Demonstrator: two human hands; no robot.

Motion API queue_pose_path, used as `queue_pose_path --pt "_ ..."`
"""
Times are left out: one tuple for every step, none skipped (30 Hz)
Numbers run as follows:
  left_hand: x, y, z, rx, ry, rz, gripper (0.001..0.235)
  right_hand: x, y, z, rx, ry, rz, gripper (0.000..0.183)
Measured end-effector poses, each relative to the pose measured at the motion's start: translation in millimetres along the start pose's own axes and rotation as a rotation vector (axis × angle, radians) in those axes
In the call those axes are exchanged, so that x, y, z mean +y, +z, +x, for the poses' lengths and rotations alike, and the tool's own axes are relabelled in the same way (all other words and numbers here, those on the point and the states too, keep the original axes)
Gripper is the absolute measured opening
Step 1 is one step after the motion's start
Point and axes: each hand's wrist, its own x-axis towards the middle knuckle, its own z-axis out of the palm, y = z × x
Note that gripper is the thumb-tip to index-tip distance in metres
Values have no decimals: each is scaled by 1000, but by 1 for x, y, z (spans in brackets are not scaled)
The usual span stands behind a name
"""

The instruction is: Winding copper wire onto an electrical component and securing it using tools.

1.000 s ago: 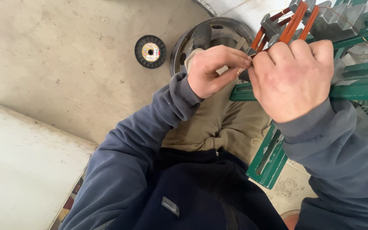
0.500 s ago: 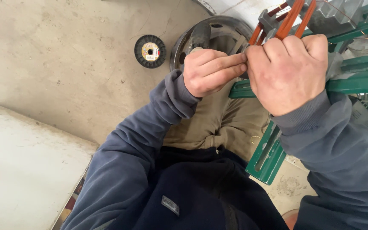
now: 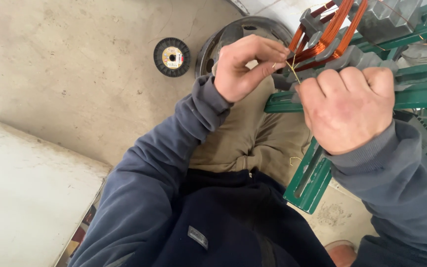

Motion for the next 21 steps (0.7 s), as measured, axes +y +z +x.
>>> queue_pose_path --pt "-2 0 1 3 -111 -90 6 1 0 -1 -7 2 -21 25" --pt "-10 4 1 4 -110 -90 6 1 -1 -3 -7 1 -21 25" --pt "-19 8 1 67 -136 -214 6 1 -2 -4 -17 7 -33 24" --pt "-27 11 1 130 -161 -339 7 1 -2 -5 -27 14 -44 22" --pt "-32 12 0 133 -160 -338 7 1 -2 -7 -26 11 -44 22" --pt "-37 13 0 132 -133 -330 7 1 -2 -8 -40 15 -57 21" --pt "-42 15 -1 127 -109 -327 9 0 -2 -11 -57 24 -70 20" --pt "-39 16 1 126 -111 -328 9 0 -3 -12 -60 26 -69 20" --pt "-36 17 2 123 -142 -350 6 0 -4 -14 -67 26 -75 20" --pt "-32 18 3 119 -173 -373 4 0 -4 -15 -75 27 -81 19" --pt "-28 17 6 120 -172 -371 4 2 -5 -14 -73 26 -81 19" --pt "-23 16 8 96 -132 -331 4 3 -6 -12 -56 30 -82 20" --pt "-18 16 10 70 -95 -292 5 4 -8 -10 -41 36 -82 21" --pt "-19 16 11 71 -97 -292 5 4 -7 -11 -42 36 -80 21" --pt "-19 16 12 75 -81 -279 4 4 -6 -12 -27 41 -75 22" --pt "-19 17 14 79 -66 -267 3 5 -5 -13 -13 47 -71 22" --pt "-22 17 9 76 -66 -268 3 4 -4 -15 -13 50 -71 22" --pt "-25 18 5 107 -123 -327 6 4 -3 -16 -20 49 -64 22" --pt "-29 19 2 135 -178 -386 8 4 -1 -18 -25 49 -59 22" --pt "-35 19 -1 129 -177 -387 8 4 -1 -17 -24 54 -61 22" --pt "-40 20 -6 161 -225 -421 8 3 0 -17 -31 49 -60 21"
